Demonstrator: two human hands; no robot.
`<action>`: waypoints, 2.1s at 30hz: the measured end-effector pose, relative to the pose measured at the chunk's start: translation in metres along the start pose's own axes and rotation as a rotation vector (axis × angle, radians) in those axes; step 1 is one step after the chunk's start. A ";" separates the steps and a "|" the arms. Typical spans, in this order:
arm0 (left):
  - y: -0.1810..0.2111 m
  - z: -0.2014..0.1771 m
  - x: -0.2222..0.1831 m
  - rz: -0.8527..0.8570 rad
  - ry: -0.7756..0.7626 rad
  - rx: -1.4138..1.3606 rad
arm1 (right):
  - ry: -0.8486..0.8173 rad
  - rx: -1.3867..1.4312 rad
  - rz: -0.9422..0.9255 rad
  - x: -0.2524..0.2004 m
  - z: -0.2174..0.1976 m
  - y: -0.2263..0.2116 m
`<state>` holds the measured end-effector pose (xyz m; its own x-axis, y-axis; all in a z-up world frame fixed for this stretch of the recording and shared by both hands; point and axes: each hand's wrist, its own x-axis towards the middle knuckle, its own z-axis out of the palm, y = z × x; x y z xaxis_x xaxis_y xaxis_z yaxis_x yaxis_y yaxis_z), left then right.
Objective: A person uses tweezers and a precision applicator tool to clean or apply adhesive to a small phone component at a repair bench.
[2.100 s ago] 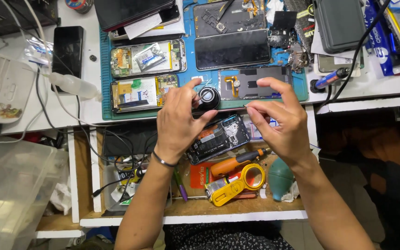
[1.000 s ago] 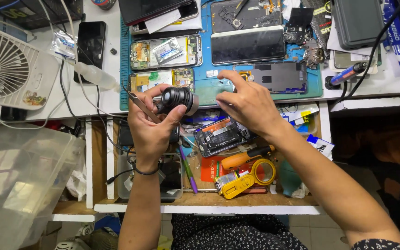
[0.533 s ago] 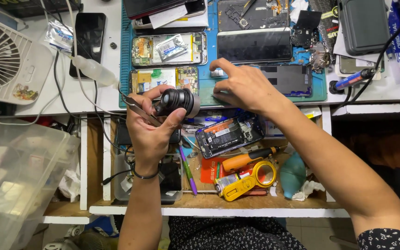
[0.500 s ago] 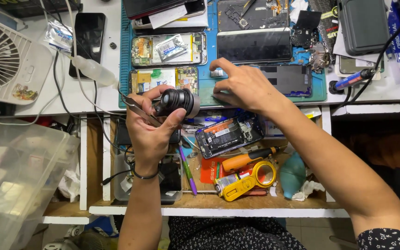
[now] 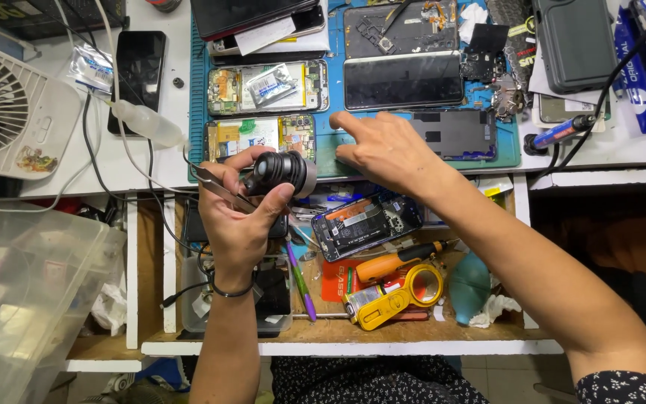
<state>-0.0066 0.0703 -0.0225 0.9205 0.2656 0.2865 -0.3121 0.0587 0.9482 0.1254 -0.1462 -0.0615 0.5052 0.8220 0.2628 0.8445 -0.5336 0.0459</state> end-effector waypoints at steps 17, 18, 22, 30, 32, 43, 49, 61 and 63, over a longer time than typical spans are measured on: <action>0.000 0.000 -0.001 0.001 -0.006 0.003 | -0.121 0.140 0.009 0.015 -0.020 0.010; -0.001 -0.001 -0.001 0.000 -0.006 0.002 | -0.132 0.148 0.013 0.016 -0.019 0.010; -0.004 -0.002 -0.001 0.002 -0.008 -0.010 | -0.190 0.149 0.029 0.018 -0.015 0.008; -0.003 -0.004 0.000 0.007 -0.024 0.026 | -0.181 0.115 0.032 0.019 -0.028 0.003; -0.002 -0.003 -0.001 0.009 -0.021 0.029 | -0.180 0.130 0.032 0.019 -0.030 0.003; -0.005 -0.002 0.000 0.019 -0.012 0.015 | -0.209 0.273 0.059 0.005 -0.060 0.012; 0.004 0.011 -0.003 -0.038 0.020 -0.114 | 0.277 0.670 0.211 -0.043 -0.041 -0.006; 0.008 0.046 -0.016 -0.045 -0.168 0.183 | 0.325 1.881 0.726 -0.068 -0.021 -0.095; 0.006 0.048 -0.017 -0.055 -0.203 0.218 | 0.313 1.857 0.720 -0.074 -0.014 -0.091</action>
<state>-0.0124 0.0202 -0.0153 0.9696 0.0684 0.2350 -0.2232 -0.1462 0.9637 0.0091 -0.1615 -0.0721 0.8991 0.4285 -0.0888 -0.2324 0.2955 -0.9266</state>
